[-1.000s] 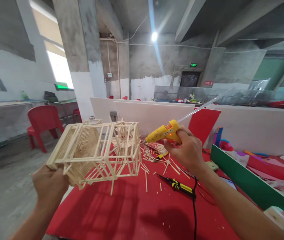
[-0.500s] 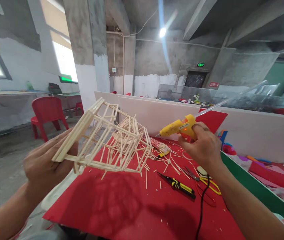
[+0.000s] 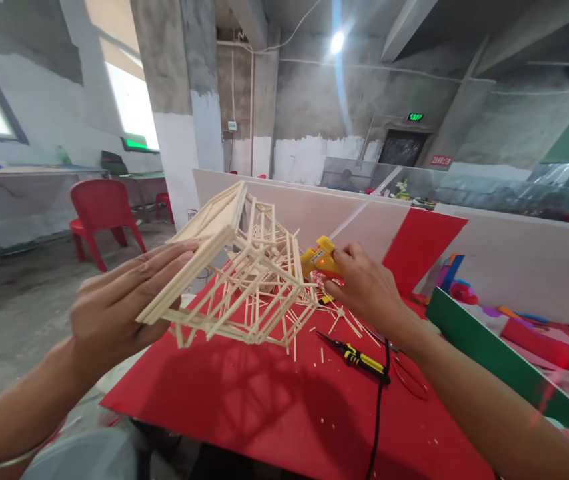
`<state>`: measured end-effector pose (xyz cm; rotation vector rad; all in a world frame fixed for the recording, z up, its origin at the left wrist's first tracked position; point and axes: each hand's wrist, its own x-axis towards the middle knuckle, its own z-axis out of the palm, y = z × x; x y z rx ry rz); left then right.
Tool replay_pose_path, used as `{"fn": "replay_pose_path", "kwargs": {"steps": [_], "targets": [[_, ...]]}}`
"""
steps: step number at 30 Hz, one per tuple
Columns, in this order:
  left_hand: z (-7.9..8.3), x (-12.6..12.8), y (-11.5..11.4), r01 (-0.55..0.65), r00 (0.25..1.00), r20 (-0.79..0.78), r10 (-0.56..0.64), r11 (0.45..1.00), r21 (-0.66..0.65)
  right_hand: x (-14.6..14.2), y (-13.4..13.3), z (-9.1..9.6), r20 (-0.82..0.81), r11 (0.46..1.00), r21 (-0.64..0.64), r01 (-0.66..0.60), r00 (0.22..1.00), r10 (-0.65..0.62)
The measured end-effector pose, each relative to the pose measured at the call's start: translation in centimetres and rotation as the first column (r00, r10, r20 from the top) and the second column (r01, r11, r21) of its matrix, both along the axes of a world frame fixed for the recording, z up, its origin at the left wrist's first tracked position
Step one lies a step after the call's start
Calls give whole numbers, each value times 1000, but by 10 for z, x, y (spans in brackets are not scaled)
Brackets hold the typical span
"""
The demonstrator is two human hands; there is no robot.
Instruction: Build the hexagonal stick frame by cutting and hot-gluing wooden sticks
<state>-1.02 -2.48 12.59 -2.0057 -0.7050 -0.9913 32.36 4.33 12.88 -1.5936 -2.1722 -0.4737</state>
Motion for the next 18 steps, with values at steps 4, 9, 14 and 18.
{"fn": "replay_pose_path", "kwargs": {"steps": [4, 9, 14, 18], "targets": [[7, 7, 2, -4, 998, -56, 4, 1000, -6, -1, 3, -3, 59, 995, -95, -31, 998, 36], [18, 15, 3, 45, 991, -129, -47, 999, -20, 5, 10, -9, 50, 978, -128, -165, 984, 172], [25, 23, -1, 74, 983, -167, -80, 996, -41, 15, 20, -21, 34, 958, -92, -273, 960, 277], [25, 26, -1, 40, 984, -173, -47, 998, -42, 20, 25, -27, 31, 947, -104, -303, 951, 308]]}}
